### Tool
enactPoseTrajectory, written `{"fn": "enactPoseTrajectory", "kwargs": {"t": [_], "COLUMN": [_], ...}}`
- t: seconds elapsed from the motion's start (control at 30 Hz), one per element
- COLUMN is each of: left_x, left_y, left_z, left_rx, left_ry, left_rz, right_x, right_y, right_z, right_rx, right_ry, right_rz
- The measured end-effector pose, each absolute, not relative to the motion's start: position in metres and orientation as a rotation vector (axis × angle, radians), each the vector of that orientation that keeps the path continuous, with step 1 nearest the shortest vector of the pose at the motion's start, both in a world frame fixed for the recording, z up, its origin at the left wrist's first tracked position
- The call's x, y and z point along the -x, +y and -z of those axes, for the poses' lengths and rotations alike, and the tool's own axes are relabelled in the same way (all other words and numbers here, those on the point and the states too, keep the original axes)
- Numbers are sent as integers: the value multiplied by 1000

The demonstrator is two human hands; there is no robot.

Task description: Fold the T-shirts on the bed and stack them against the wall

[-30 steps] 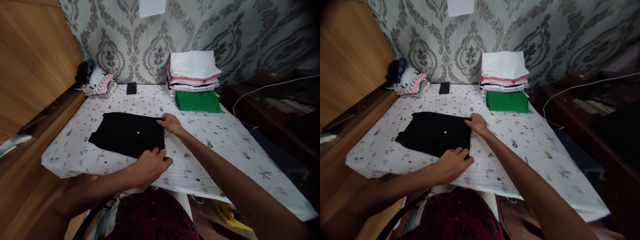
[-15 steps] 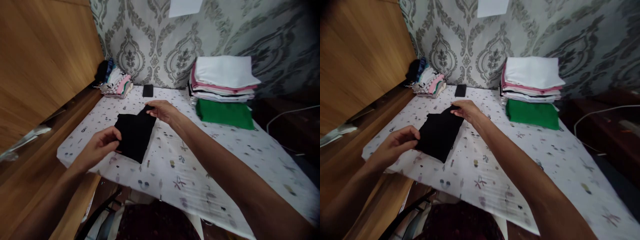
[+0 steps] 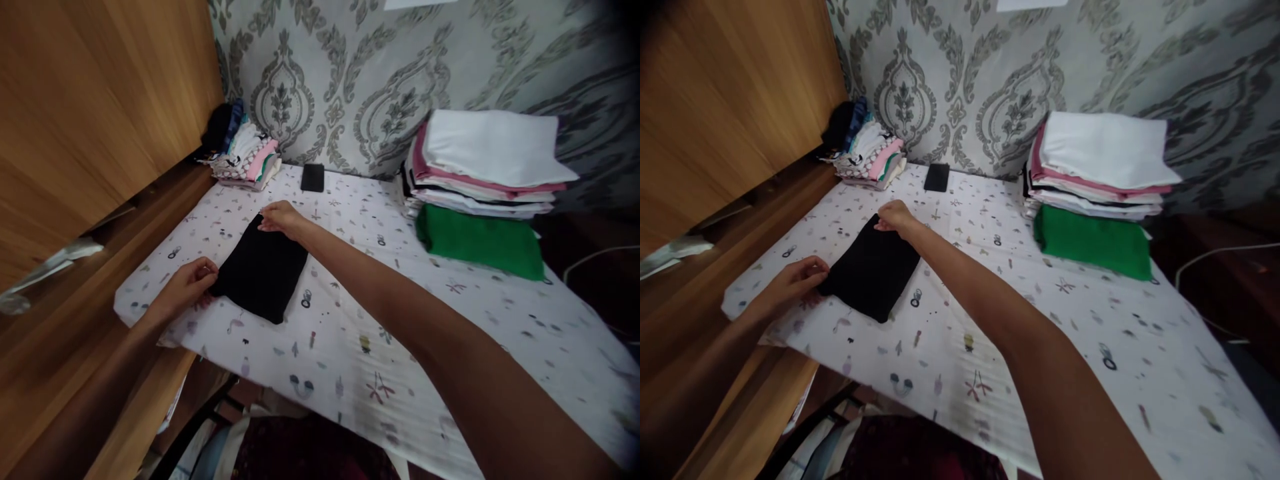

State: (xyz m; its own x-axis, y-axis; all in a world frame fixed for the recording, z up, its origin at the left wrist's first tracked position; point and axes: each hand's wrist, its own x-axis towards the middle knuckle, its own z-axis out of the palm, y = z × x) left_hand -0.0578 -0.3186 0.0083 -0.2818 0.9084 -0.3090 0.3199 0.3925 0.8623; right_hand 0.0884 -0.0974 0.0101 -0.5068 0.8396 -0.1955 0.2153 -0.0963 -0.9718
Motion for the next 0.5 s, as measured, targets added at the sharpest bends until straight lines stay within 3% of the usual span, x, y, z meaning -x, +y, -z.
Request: {"fn": "enactPoseTrajectory", "kwargs": {"t": [0.2, 0.33, 0.5], "left_x": [48, 43, 38], "left_y": [-320, -318, -317], "left_z": [-11, -11, -24], "left_rx": [-1471, -1600, -1421], "left_ry": [2187, 2284, 2025], "left_rz": [-571, -485, -809], "right_x": [-122, -122, -139], "right_y": [-96, -92, -101], "right_z": [-8, -8, -23], "right_rx": [1329, 1354, 1302], "right_ry": [-2407, -2514, -2474], "right_rz": [-870, -904, -945]}}
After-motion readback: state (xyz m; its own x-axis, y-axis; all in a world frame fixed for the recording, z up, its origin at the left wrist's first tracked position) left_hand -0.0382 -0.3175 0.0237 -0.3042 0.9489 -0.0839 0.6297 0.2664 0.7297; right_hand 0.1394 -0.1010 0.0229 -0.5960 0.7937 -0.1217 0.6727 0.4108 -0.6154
